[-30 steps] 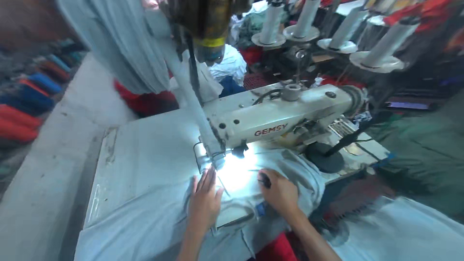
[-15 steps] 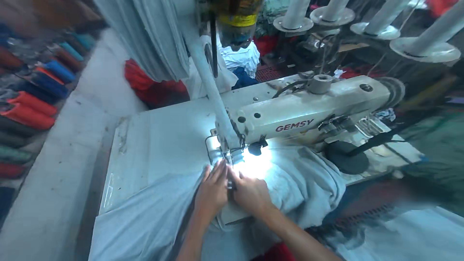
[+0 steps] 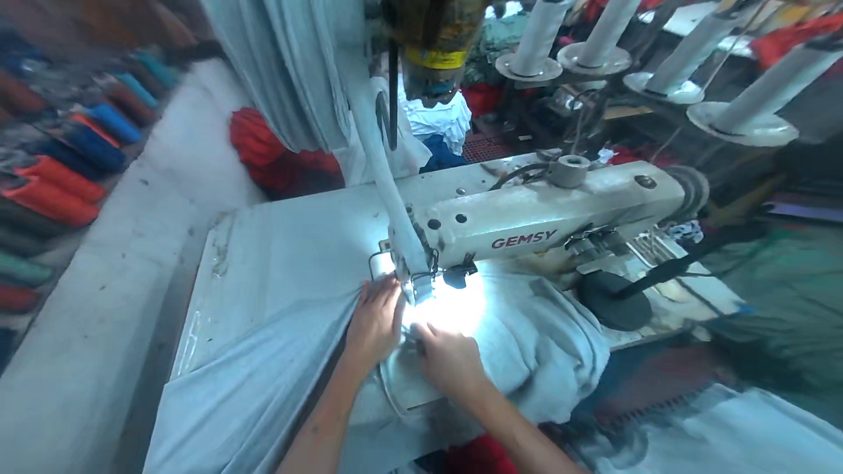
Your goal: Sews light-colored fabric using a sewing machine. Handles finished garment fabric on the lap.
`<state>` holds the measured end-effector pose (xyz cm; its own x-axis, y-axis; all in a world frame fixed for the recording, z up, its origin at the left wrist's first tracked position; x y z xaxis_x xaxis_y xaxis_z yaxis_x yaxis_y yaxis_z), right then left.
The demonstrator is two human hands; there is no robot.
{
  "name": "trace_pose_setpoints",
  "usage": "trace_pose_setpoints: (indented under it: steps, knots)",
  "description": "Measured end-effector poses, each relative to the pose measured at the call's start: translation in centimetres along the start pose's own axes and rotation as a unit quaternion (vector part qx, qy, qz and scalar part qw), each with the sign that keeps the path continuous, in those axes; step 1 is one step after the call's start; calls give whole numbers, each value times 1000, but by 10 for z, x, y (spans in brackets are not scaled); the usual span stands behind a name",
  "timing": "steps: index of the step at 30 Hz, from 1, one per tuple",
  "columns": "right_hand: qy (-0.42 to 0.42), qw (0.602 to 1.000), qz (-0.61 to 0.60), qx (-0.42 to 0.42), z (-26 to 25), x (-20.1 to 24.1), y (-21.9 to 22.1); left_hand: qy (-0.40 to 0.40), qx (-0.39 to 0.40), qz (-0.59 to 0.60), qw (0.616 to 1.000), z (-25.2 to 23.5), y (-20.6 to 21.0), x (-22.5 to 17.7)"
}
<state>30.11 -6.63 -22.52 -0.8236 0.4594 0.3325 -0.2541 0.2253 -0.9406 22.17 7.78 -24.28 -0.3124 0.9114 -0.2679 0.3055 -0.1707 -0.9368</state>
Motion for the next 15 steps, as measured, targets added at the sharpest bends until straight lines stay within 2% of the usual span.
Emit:
trace_pose_setpoints:
  steps: [3, 6, 9, 12, 15]
  knots:
    - [-7, 1000, 1, -2, -6, -2, 4, 16, 9, 41, 999, -13, -5, 14]
    - [-5, 1000, -13, 22, -17, -3, 0, -33, -22, 218, 975, -24, -35, 35]
    - [-5, 999, -23, 36, -23, -9, -2, -95, -169, 313, 930, -43, -107, 49]
    - [4, 997, -37, 67, -24, -12, -2, -3, -347, 396, 850, -62, -200, 36]
    - [20, 996, -21, 80, -24, -12, 3, 33, -382, 440, 812, -83, -265, -4]
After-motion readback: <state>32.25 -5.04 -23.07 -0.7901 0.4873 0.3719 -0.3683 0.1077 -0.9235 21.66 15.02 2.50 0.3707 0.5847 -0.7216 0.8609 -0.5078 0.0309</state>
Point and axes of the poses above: each hand's wrist, its own z-axis away from the middle knuckle, its own y-axis out of the palm, x = y × z, the point moved 3 cm from there along -z, towards the middle knuckle, and after that the axes turned 5 degrees about y, right-handed, at the moved point
